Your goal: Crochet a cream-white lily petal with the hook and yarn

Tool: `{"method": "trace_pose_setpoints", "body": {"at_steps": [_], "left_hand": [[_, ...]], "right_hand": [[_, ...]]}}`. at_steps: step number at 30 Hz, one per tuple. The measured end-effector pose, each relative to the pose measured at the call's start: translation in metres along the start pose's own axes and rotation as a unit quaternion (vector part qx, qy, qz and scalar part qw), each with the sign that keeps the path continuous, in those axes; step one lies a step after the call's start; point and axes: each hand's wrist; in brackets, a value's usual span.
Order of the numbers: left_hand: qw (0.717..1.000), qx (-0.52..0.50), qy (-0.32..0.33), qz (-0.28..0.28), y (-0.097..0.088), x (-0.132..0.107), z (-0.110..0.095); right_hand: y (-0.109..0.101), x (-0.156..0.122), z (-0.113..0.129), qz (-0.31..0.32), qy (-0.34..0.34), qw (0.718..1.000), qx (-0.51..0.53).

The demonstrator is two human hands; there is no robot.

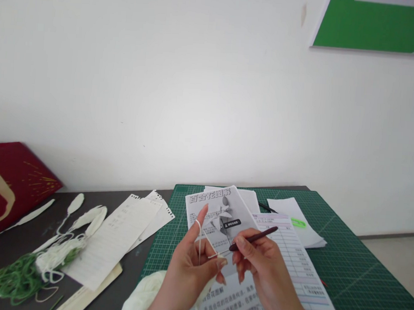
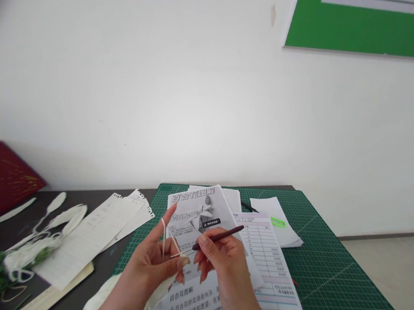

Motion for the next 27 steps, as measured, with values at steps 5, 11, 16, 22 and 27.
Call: {"method": "trace_pose_setpoints", "body": {"at_steps": [5,11,16,22,27], "left_hand": [[1.0,0.01,-0.006,0.004,-0.0001,-0.001,-0.0011],[1.0,0.004,-0.005,0.014,0.0003,-0.0027,-0.0031],[0.999,-0.008,-0.008,0.038,0.0002,-0.0039,-0.0043],[0.999,-0.031,-0.013,0.034,0.0014,-0.0071,-0.0066],[0.999,-0.018,-0.032,0.006,-0.0003,-0.0072,-0.0096]], "right_hand": [[0.0037,-0.0005,-0.0015,0.002,-0.064,0.996,-0.061],[0.0101,-0.0035,-0.0023,0.014,-0.029,0.999,-0.008],[0.0084,-0.0038,-0.0056,-0.023,-0.009,0.998,0.054],[0.006,-0.0028,-0.0014,-0.012,-0.008,0.994,0.112],[0.0047,-0.0038,-0.0029,-0.006,0.004,0.994,0.109]]}}
Point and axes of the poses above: each hand's wrist, its own x-axis towards the middle knuckle, its own y-axis out of the palm, z = x × y
